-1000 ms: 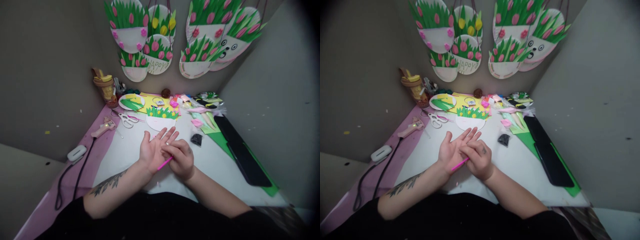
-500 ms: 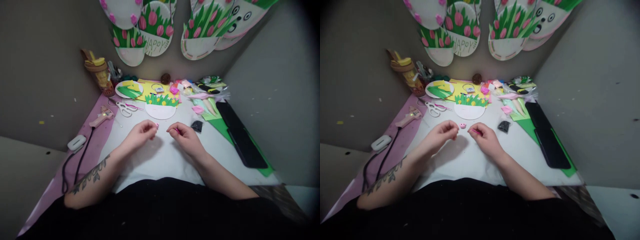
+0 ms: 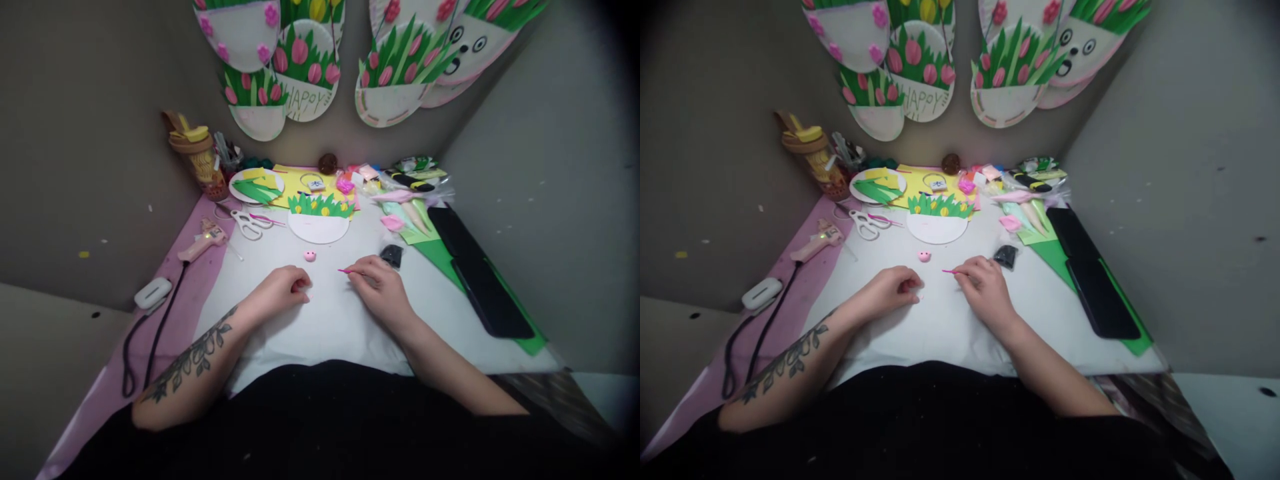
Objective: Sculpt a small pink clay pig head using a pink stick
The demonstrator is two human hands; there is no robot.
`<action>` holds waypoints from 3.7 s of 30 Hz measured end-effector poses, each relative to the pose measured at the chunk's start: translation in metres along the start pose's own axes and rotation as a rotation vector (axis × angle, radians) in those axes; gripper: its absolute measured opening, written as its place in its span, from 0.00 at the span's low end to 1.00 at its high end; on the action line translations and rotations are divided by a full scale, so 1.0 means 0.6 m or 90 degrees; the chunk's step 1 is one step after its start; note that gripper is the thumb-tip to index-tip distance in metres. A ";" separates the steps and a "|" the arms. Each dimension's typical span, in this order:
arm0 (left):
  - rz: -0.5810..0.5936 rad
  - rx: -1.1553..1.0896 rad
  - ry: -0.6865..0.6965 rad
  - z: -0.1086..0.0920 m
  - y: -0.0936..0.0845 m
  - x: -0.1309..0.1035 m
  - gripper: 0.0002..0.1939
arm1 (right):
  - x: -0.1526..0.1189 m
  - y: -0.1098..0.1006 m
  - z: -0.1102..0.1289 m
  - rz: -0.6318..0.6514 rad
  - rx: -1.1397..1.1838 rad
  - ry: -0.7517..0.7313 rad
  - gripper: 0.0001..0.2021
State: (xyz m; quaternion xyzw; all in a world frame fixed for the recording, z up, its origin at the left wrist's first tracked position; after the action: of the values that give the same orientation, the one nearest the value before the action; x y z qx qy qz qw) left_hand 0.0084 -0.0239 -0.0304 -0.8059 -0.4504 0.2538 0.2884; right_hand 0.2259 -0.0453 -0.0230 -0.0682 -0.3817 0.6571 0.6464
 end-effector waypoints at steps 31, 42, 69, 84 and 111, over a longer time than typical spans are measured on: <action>0.029 -0.013 0.017 0.026 -0.016 -0.002 0.09 | 0.024 0.105 0.014 0.325 0.080 0.069 0.07; 0.022 -0.023 0.010 0.026 -0.017 -0.005 0.08 | 0.019 0.103 0.015 0.346 0.035 0.019 0.04; 0.023 -0.034 0.004 0.029 -0.022 -0.006 0.08 | 0.008 0.100 0.010 0.259 0.067 -0.040 0.05; 0.018 -0.018 0.010 0.025 -0.020 -0.006 0.07 | 0.008 0.105 0.009 0.297 0.034 -0.012 0.05; 0.011 -0.024 0.007 0.025 -0.021 -0.007 0.07 | 0.000 0.099 0.013 0.258 0.062 -0.062 0.07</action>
State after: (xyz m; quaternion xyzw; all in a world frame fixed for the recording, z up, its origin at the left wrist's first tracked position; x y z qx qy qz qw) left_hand -0.0109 -0.0187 -0.0318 -0.8163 -0.4467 0.2434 0.2735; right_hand 0.1741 -0.0408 -0.0526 -0.0804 -0.3583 0.7940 0.4845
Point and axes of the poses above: each hand's wrist, its own x-axis towards the middle knuckle, its own y-axis out of the palm, z = x × y, the point moved 3 cm from there along x, towards the middle knuckle, and after that the axes turned 3 degrees about -y, right-handed, at the moved point
